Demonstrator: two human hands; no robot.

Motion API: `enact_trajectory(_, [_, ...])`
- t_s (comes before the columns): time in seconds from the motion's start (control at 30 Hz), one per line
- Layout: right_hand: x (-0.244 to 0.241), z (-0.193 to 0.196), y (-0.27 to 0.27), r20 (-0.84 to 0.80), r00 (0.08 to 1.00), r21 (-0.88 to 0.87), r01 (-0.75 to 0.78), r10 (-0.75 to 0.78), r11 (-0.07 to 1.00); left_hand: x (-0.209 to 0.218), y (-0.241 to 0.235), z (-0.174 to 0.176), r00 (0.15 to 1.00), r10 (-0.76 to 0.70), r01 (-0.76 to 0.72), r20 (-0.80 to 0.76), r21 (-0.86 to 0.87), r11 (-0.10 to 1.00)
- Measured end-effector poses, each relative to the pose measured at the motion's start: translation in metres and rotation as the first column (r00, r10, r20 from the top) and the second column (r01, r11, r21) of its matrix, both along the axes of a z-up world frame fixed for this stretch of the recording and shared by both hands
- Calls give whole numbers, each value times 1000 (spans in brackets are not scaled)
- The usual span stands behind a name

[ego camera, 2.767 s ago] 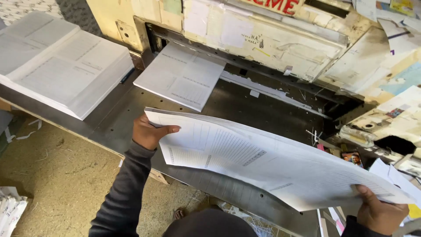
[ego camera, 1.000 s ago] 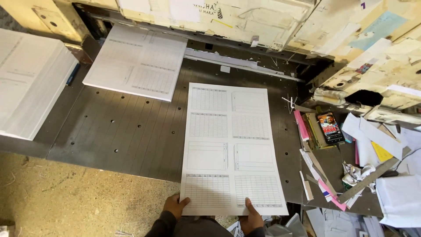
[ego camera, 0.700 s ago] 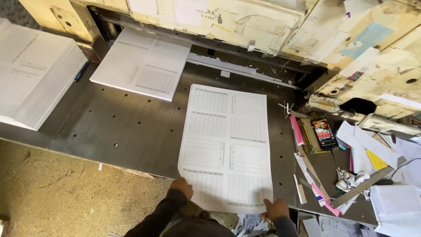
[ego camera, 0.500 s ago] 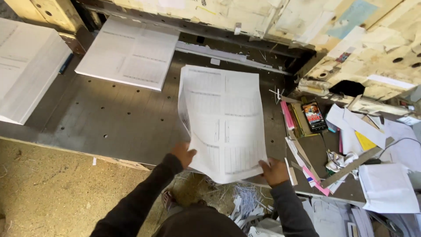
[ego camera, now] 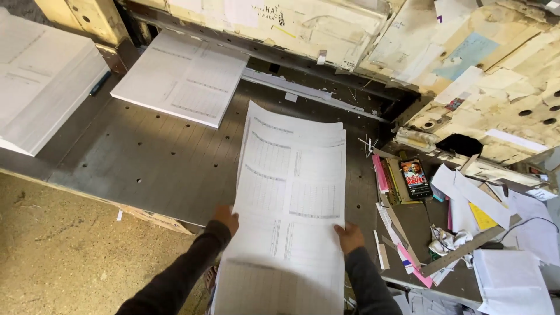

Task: Aligning and cutting stacks of printed paper using an industrial guillotine paper cutter.

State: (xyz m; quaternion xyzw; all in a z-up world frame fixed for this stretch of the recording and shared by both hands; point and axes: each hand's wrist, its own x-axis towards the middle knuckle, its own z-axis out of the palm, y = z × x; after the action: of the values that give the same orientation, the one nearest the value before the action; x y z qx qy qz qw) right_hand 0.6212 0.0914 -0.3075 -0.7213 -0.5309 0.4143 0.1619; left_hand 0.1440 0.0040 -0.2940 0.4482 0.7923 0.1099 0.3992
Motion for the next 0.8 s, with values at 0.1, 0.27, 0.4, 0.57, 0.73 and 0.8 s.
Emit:
enact_trajectory(0.1, [-31, 76, -18, -148, 984, -115, 78, -95, 990, -22, -9, -31, 991, 82, -83, 109, 4, 997])
enact_trajectory(0.27, [-69, 71, 52, -90, 980, -167, 158, -175, 973, -26, 60, -25, 952, 198, -231, 233, 125, 965])
enact_trajectory(0.4, [-90, 83, 41, 85, 945, 97, 308, -316, 947, 4, 41, 56, 935, 328, -347, 137, 159, 924])
enact_trajectory(0.57, [-108, 260, -57, -165, 906, 301, 422, -389, 855, 5, -47, 174, 954, 269, -300, 136, 511, 805])
enact_trajectory(0.73, [-114, 377, -75, -345, 911, 682, 408, -226, 607, 3, -47, 304, 923, 279, -379, 265, 755, 535])
enact_trajectory(0.8, [-120, 406, -67, -406, 897, 735, 433, -171, 522, 4, -33, 336, 929, 237, -362, 285, 836, 411])
